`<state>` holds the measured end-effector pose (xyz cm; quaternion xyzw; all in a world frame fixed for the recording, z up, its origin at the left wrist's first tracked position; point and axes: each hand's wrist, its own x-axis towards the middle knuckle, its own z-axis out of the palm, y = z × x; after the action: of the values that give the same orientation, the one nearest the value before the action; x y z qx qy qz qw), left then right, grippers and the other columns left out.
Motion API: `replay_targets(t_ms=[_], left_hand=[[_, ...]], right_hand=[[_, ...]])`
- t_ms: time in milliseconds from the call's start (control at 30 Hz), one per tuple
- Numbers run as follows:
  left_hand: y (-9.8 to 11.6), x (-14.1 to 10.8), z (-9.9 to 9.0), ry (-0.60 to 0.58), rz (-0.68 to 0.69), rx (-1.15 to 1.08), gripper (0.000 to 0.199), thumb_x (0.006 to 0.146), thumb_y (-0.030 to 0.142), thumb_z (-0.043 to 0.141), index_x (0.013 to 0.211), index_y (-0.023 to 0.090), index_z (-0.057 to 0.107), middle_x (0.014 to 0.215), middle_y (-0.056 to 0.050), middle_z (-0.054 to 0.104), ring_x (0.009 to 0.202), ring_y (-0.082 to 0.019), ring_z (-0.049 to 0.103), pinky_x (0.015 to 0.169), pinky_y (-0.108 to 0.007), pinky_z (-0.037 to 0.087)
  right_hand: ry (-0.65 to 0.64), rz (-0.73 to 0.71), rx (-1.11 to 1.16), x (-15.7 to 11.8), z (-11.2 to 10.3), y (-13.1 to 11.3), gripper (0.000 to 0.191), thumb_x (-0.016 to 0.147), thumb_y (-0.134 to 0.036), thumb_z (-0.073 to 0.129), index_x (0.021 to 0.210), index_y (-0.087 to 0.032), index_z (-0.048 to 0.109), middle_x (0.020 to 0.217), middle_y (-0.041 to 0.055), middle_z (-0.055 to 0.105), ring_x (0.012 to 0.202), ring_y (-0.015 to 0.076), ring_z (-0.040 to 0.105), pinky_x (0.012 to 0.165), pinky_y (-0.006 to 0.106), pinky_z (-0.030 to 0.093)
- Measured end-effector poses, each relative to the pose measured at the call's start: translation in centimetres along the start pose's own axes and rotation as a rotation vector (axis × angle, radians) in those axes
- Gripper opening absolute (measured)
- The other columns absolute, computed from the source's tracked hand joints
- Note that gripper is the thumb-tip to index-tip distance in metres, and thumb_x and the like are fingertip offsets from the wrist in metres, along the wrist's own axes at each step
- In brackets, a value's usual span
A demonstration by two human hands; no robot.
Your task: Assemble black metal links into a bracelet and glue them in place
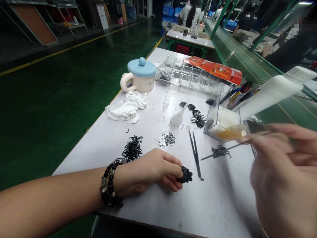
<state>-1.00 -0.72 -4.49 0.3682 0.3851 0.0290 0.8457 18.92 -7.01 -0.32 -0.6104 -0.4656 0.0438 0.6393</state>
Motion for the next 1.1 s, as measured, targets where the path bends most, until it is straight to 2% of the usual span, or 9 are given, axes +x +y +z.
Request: replay_targets(t_ms=[133, 333, 500, 567, 700, 833, 1100], left_hand=[[0.1, -0.1, 0.0, -0.008, -0.006, 0.007, 0.005, 0.063, 0.013, 0.063, 0.067, 0.013, 0.067, 0.057, -0.002, 0.065, 0.057, -0.011, 0.063, 0.056, -0.017, 0.054], [0.0, -0.2, 0.0, -0.011, -0.007, 0.018, 0.006, 0.063, 0.013, 0.063, 0.068, 0.013, 0.067, 0.060, -0.002, 0.066, 0.059, -0.012, 0.064, 0.056, -0.018, 0.055], [0.0, -0.1, 0.0, -0.015, 0.000, 0.009, 0.005, 0.064, 0.013, 0.063, 0.067, 0.013, 0.067, 0.059, -0.002, 0.065, 0.058, -0.012, 0.064, 0.056, -0.017, 0.054], [0.0, 0.0, 0.0, -0.015, 0.003, -0.002, 0.005, 0.064, 0.013, 0.063, 0.067, 0.013, 0.067, 0.059, -0.002, 0.065, 0.058, -0.012, 0.064, 0.056, -0.017, 0.054], [-0.1, 0.0, -0.1, -0.006, -0.006, -0.020, 0.007, 0.063, 0.013, 0.064, 0.069, 0.013, 0.066, 0.058, -0.001, 0.065, 0.059, -0.013, 0.065, 0.056, -0.018, 0.055], [0.0, -0.1, 0.0, -0.010, -0.005, -0.010, 0.005, 0.064, 0.014, 0.064, 0.068, 0.013, 0.066, 0.059, -0.002, 0.066, 0.059, -0.012, 0.064, 0.056, -0.018, 0.054], [0.0, 0.0, 0.0, -0.011, -0.002, 0.005, 0.004, 0.064, 0.014, 0.063, 0.067, 0.013, 0.067, 0.059, -0.002, 0.066, 0.058, -0.012, 0.064, 0.056, -0.017, 0.054]], right_hand=[[-0.102, 0.109, 0.109, -1.5, 1.5, 0.2, 0.031, 0.066, -0.019, 0.076, 0.095, -0.024, 0.066, 0.073, -0.0014, 0.066, 0.063, 0.0165, 0.064, 0.078, 0.038, 0.052], [-0.190, 0.167, 0.099, -1.8, 1.6, 0.7, 0.027, 0.068, -0.020, 0.075, 0.093, -0.026, 0.065, 0.073, -0.0033, 0.068, 0.065, 0.0192, 0.066, 0.091, 0.051, 0.046], [-0.171, 0.178, 0.130, -1.9, 1.3, 0.5, 0.029, 0.069, -0.019, 0.074, 0.095, -0.026, 0.064, 0.075, -0.0026, 0.069, 0.066, 0.0180, 0.067, 0.081, 0.041, 0.052], [-0.207, 0.183, 0.157, -1.9, 1.1, 0.4, 0.029, 0.069, -0.020, 0.075, 0.095, -0.026, 0.064, 0.071, -0.0028, 0.069, 0.064, 0.0180, 0.067, 0.079, 0.039, 0.052], [-0.286, 0.175, 0.143, -2.2, 1.1, 0.3, 0.028, 0.069, -0.021, 0.075, 0.094, -0.026, 0.064, 0.068, -0.0031, 0.069, 0.063, 0.0201, 0.066, 0.085, 0.046, 0.049], [-0.305, 0.170, 0.103, -2.3, 1.2, 0.4, 0.026, 0.069, -0.022, 0.074, 0.093, -0.026, 0.064, 0.069, -0.0022, 0.069, 0.064, 0.0221, 0.066, 0.091, 0.053, 0.044], [-0.294, 0.184, 0.079, -2.3, 0.9, 0.2, 0.026, 0.068, -0.024, 0.075, 0.092, -0.026, 0.064, 0.068, -0.0011, 0.069, 0.063, 0.0230, 0.066, 0.087, 0.050, 0.047]])
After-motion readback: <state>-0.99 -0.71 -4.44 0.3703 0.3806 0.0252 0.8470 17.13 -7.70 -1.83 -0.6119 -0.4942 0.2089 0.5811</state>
